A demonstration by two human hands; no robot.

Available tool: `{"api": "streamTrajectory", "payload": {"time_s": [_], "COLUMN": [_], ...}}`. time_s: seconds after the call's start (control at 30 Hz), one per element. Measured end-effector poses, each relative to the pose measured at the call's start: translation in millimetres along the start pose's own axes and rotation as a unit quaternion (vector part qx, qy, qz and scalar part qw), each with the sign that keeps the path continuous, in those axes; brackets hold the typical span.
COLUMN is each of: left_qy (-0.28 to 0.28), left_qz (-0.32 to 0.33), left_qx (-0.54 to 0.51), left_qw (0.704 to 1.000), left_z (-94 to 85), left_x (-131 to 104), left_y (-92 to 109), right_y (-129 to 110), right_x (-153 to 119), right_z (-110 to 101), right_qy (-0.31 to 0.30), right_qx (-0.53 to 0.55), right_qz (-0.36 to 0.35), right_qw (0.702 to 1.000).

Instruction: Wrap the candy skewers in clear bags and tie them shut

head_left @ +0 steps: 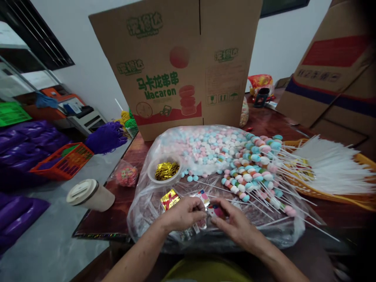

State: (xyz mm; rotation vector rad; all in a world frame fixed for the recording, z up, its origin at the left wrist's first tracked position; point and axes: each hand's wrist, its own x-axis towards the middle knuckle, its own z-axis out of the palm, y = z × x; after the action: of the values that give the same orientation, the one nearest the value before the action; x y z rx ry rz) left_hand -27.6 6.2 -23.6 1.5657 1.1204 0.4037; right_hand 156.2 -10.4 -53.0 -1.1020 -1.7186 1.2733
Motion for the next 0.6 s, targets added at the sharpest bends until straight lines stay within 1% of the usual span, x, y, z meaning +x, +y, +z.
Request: {"api": "streamTrajectory", "payload": {"time_s": [0.03,0.07,0.1,0.13,0.17,0.2,0.23,0.27,0.33,0.37,0.4,0.43,0.5,0.53,0.57,0.6], "left_qy": [-0.015,-0.013,0.009,0.045,0.087,0.126,0.153,0.167,0.165,0.160,0.154,0.152,0.166,0.179,0.194,0.210], "left_qz": [0.005,0.013,0.025,0.038,0.049,0.053,0.047,0.031,-0.010,-0.023,-0.023,-0.010,0.045,0.078,0.108,0.133], "left_qx": [0.051,0.108,0.163,0.205,0.225,0.220,0.184,0.124,-0.016,-0.068,-0.095,-0.091,-0.010,0.042,0.087,0.121], "left_qw": [0.999,0.994,0.986,0.977,0.969,0.966,0.970,0.978,0.986,0.985,0.983,0.984,0.985,0.980,0.971,0.961], "left_z": [-2.5,-3.9,-3.7,-1.7,2.0,7.2,13.2,19.4,29.5,32.3,33.3,32.5,26.7,22.6,18.1,13.7], "left_x": [-1.0,-2.1,-3.2,-4.0,-4.3,-3.6,-2.0,0.4,6.2,8.8,10.7,11.6,10.9,9.6,7.8,5.7], "left_y": [5.3,9.8,13.0,14.5,13.9,11.6,7.8,3.3,-4.6,-6.8,-7.5,-6.8,-3.2,-1.5,-0.5,-0.5], "right_y": [2.4,5.1,7.7,9.7,11.0,11.7,11.8,11.6,11.4,11.6,11.7,11.4,7.6,3.4,-2.4,-9.3], "right_x": [0.9,1.8,2.6,3.2,3.5,3.6,3.5,3.2,3.0,3.4,4.1,5.5,10.7,14.7,19.8,26.2], "right_z": [1.1,2.8,4.7,6.4,7.6,8.2,8.1,7.6,6.4,6.2,6.0,5.3,-1.3,-9.3,-21.7,-39.0], "right_qy": [-0.002,0.002,0.013,0.029,0.047,0.065,0.084,0.104,0.144,0.158,0.168,0.172,0.171,0.174,0.184,0.199], "right_qx": [-0.015,-0.025,-0.032,-0.037,-0.043,-0.051,-0.062,-0.076,-0.120,-0.143,-0.163,-0.180,-0.211,-0.229,-0.253,-0.281], "right_qz": [-0.001,0.001,0.003,0.003,0.000,-0.006,-0.014,-0.021,-0.039,-0.045,-0.049,-0.049,-0.042,-0.037,-0.032,-0.028], "right_qw": [1.000,1.000,0.999,0.999,0.998,0.997,0.994,0.991,0.982,0.976,0.971,0.967,0.962,0.957,0.949,0.939]}}
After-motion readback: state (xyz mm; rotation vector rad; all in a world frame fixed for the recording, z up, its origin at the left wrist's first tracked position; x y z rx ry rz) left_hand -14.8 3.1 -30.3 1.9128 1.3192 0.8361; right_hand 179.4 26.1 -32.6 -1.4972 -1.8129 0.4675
